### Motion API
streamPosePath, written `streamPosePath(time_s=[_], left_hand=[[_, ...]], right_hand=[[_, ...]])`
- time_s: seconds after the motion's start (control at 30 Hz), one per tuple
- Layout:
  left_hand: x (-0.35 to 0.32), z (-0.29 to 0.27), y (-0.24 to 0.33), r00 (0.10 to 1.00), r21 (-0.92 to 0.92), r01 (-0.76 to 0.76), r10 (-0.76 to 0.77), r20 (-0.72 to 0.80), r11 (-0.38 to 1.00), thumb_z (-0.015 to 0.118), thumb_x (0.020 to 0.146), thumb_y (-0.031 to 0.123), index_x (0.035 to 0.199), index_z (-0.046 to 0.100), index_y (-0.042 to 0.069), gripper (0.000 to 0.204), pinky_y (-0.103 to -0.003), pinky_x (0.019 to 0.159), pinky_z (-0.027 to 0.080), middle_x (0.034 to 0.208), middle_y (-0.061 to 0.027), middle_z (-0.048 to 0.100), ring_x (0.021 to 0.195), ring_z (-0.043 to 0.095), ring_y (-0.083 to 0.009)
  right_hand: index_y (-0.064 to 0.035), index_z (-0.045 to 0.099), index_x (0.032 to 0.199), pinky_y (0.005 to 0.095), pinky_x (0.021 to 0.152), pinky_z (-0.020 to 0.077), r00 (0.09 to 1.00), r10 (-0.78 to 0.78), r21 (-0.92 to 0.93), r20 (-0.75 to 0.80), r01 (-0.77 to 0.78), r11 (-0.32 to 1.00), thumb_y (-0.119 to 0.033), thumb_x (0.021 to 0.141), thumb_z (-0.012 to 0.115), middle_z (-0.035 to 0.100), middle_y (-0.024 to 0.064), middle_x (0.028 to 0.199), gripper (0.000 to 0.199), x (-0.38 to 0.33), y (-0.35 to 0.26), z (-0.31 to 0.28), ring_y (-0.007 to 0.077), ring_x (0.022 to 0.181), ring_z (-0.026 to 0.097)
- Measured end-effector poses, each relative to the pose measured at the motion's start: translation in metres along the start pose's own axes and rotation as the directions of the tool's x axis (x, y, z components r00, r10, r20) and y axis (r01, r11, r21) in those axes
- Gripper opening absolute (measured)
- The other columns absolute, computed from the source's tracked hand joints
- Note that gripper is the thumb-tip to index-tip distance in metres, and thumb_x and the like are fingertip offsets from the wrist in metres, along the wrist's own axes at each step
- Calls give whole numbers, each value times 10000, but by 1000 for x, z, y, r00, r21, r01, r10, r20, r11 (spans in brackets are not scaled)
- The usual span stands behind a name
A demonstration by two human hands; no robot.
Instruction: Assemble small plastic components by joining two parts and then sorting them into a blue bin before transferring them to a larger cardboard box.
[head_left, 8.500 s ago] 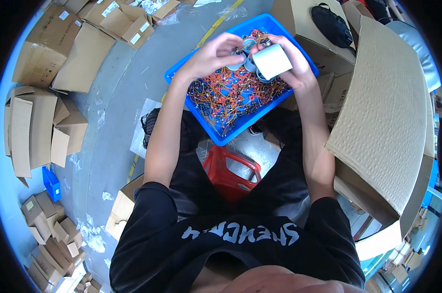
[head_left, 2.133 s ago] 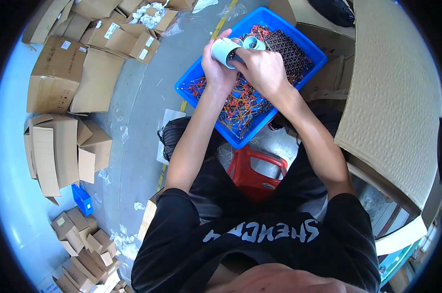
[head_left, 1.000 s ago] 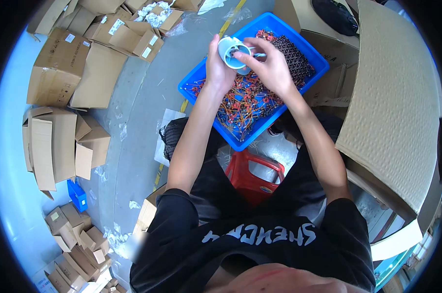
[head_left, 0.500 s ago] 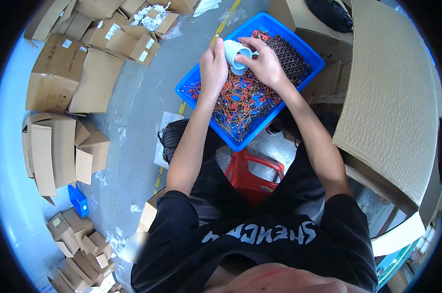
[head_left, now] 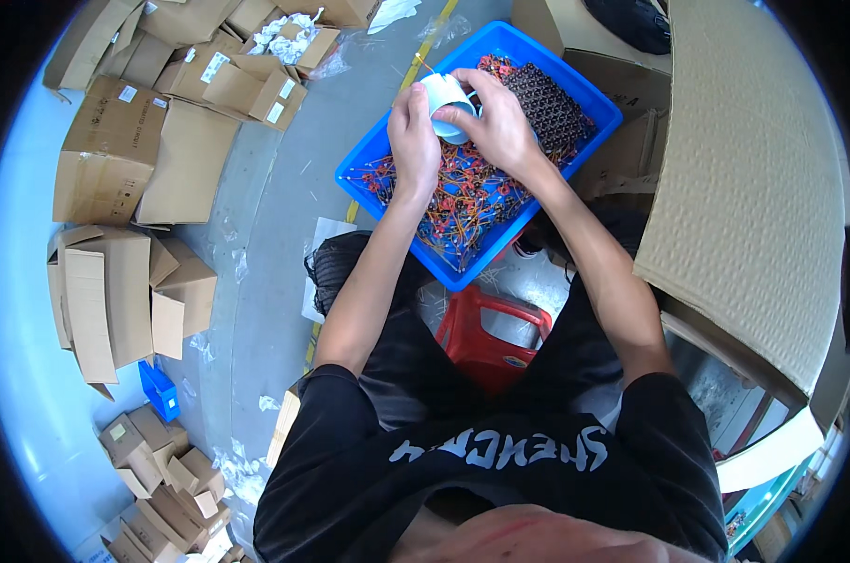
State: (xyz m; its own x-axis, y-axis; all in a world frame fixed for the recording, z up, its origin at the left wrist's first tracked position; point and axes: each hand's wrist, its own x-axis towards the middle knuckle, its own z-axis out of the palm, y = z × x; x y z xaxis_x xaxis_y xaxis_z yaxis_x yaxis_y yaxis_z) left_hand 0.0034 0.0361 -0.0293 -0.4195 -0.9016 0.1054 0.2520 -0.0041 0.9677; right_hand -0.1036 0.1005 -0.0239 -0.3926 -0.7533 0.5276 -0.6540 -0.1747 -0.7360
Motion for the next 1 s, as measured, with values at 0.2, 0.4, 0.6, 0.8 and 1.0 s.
streamPosePath(time_s=[0.2, 0.4, 0.6, 0.8, 1.0], left_hand=[[15, -14, 13, 989, -10, 103, -101, 110, 995, 495, 967, 261, 994, 606, -1, 286, -258, 780, 461, 931, -70, 628, 885, 592, -115], [24, -27, 15, 956, -1, 206, -201, 214, 979, 551, 938, 214, 965, 606, -6, 228, -287, 873, 462, 995, -121, 649, 936, 617, -153], [24, -19, 1, 962, -75, -25, 44, 269, 997, 576, 921, 146, 997, 572, -22, 185, -300, 862, 478, 971, -126, 653, 929, 625, -167], [19, -5, 0, 799, 301, -502, 302, 520, 810, 612, 878, 90, 1076, 534, -5, 233, -315, 826, 499, 943, -116, 667, 910, 647, -211], [15, -2, -7, 829, 347, -415, 193, 525, 841, 624, 854, 51, 1008, 576, 6, 167, -312, 802, 508, 937, -98, 669, 905, 647, -188]], right_hand=[[-5, 564, 1067, 379, 768, 487, 987, -31, 48, 155, 24, 999, -200, 713, 768, 622, 176, 961, 453, 10, 3, -17, 328, 884, 606], [-47, 568, 1070, 401, 787, 504, 934, -142, 11, 328, 146, 989, -92, 673, 781, 642, 181, 979, 453, 6, 1, -21, 354, 938, 623], [-6, 558, 1046, 371, 747, 517, 949, 79, -82, 305, -56, 995, -191, 676, 807, 649, 170, 938, 482, 5, -3, -19, 307, 887, 648], [50, 558, 970, 361, 710, 520, 947, 313, -77, 71, -308, 948, -394, 621, 838, 649, 201, 846, 631, 3, 37, -25, 284, 817, 669], [50, 570, 978, 356, 692, 521, 866, 458, -191, 201, -424, 886, -379, 651, 820, 652, 208, 838, 594, -10, 45, -26, 293, 800, 669]])
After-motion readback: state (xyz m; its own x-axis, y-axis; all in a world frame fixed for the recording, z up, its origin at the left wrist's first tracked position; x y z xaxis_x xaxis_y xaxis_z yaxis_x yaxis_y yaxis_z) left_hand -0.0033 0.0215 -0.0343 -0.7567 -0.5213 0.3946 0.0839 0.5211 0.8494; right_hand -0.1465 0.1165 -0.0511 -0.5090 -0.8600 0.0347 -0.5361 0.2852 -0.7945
